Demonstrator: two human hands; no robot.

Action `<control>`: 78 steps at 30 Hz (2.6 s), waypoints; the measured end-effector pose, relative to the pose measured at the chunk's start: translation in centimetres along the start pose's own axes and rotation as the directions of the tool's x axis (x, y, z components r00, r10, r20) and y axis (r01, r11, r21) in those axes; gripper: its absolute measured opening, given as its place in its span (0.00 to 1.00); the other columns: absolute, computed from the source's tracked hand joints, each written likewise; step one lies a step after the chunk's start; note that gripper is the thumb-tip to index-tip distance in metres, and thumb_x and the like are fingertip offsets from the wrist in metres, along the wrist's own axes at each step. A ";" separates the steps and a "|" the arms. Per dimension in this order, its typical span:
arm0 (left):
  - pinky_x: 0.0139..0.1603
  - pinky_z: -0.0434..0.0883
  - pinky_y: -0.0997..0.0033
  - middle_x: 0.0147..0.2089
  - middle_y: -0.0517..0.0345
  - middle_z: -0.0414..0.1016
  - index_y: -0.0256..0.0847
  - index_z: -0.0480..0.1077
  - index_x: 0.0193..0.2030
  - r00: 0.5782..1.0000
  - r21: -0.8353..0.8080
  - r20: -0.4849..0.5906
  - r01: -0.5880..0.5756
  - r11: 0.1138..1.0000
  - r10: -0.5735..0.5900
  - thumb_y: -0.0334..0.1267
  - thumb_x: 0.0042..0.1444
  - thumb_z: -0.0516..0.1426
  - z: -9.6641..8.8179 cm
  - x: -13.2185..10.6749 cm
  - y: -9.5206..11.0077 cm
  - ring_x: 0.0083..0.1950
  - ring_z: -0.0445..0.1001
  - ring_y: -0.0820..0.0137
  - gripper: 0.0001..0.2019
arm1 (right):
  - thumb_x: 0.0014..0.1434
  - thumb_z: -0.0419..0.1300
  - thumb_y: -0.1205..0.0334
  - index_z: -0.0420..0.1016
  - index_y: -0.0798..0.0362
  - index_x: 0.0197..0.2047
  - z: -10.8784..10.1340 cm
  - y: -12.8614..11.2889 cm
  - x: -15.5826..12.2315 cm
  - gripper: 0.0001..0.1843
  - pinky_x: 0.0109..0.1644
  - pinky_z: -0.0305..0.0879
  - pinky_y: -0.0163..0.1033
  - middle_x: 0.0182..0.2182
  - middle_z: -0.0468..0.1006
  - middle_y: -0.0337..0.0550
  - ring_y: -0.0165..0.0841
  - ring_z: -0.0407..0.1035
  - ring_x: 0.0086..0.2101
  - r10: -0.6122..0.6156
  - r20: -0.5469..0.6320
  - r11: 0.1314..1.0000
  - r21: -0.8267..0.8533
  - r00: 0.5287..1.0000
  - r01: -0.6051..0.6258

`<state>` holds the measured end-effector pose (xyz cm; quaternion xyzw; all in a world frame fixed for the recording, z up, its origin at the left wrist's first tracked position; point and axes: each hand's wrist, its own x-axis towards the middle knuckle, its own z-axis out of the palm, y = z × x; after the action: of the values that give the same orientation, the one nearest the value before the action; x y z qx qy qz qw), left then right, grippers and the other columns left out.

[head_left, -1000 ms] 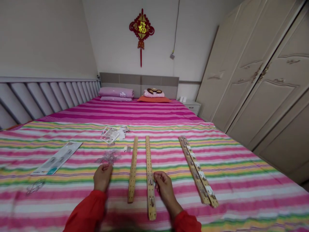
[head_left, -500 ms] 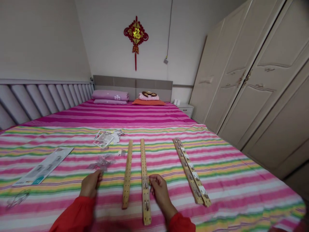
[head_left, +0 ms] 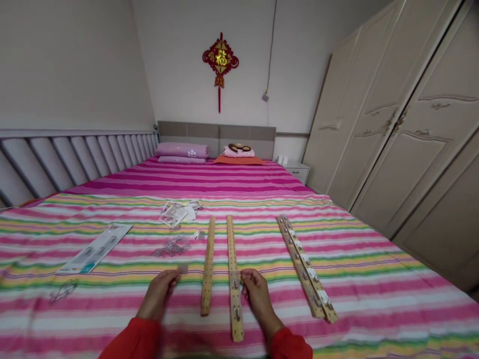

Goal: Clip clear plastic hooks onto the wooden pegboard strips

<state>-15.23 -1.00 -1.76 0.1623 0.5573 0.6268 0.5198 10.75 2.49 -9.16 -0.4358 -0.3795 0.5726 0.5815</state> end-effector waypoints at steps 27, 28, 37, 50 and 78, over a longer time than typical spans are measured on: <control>0.21 0.58 0.82 0.25 0.65 0.63 0.36 0.63 0.29 0.688 -0.231 0.640 0.597 0.768 -0.342 0.27 0.48 0.60 5.5 -8.8 -0.3 0.21 0.62 0.82 0.08 | 0.42 0.71 0.53 0.80 0.54 0.31 4.7 -9.4 -5.5 0.15 0.25 0.56 0.32 0.20 0.72 0.36 0.26 0.60 0.22 -0.141 0.146 0.990 0.010 0.979 0.141; 0.22 0.59 0.83 0.25 0.65 0.63 0.36 0.62 0.30 0.647 -0.266 0.683 0.652 0.709 -0.339 0.27 0.48 0.60 5.7 -9.2 -0.3 0.22 0.62 0.82 0.08 | 0.42 0.71 0.53 0.80 0.54 0.32 4.8 -9.6 -5.6 0.15 0.25 0.56 0.32 0.20 0.73 0.36 0.26 0.60 0.21 -0.111 0.158 0.993 0.045 0.981 0.105; 0.22 0.60 0.85 0.25 0.67 0.60 0.36 0.60 0.33 0.419 -0.271 0.841 0.874 0.403 -0.342 0.27 0.50 0.58 7.3 -11.8 -2.4 0.22 0.63 0.84 0.09 | 0.46 0.70 0.55 0.81 0.55 0.32 5.3 -10.9 -6.9 0.13 0.24 0.54 0.30 0.25 0.76 0.39 0.23 0.58 0.20 -0.041 0.225 0.965 0.261 0.973 -0.019; 0.23 0.57 0.84 0.26 0.65 0.61 0.37 0.60 0.31 0.333 -0.155 0.840 0.904 0.399 -0.429 0.28 0.48 0.60 7.1 -12.0 -2.1 0.23 0.62 0.83 0.09 | 0.57 0.61 0.59 0.80 0.47 0.43 2.5 -12.8 -7.2 0.11 0.41 0.67 0.38 0.42 0.76 0.46 0.36 0.71 0.40 -0.491 0.293 0.812 -0.188 0.820 0.553; 0.31 0.67 0.72 0.25 0.61 0.71 0.39 0.69 0.26 0.894 0.258 0.363 -0.368 0.893 0.263 0.41 0.31 0.70 8.2 -9.1 -5.2 0.27 0.70 0.71 0.17 | 0.36 0.72 0.60 0.78 0.58 0.23 2.6 -7.1 -6.8 0.12 0.23 0.56 0.31 0.15 0.70 0.36 0.25 0.59 0.17 0.192 -0.016 0.945 0.273 0.981 -0.180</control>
<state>-2.63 -5.05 -0.16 0.4328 0.5258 0.5701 0.4595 10.33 -3.84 -1.22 -0.3982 -0.2424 0.6618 0.5871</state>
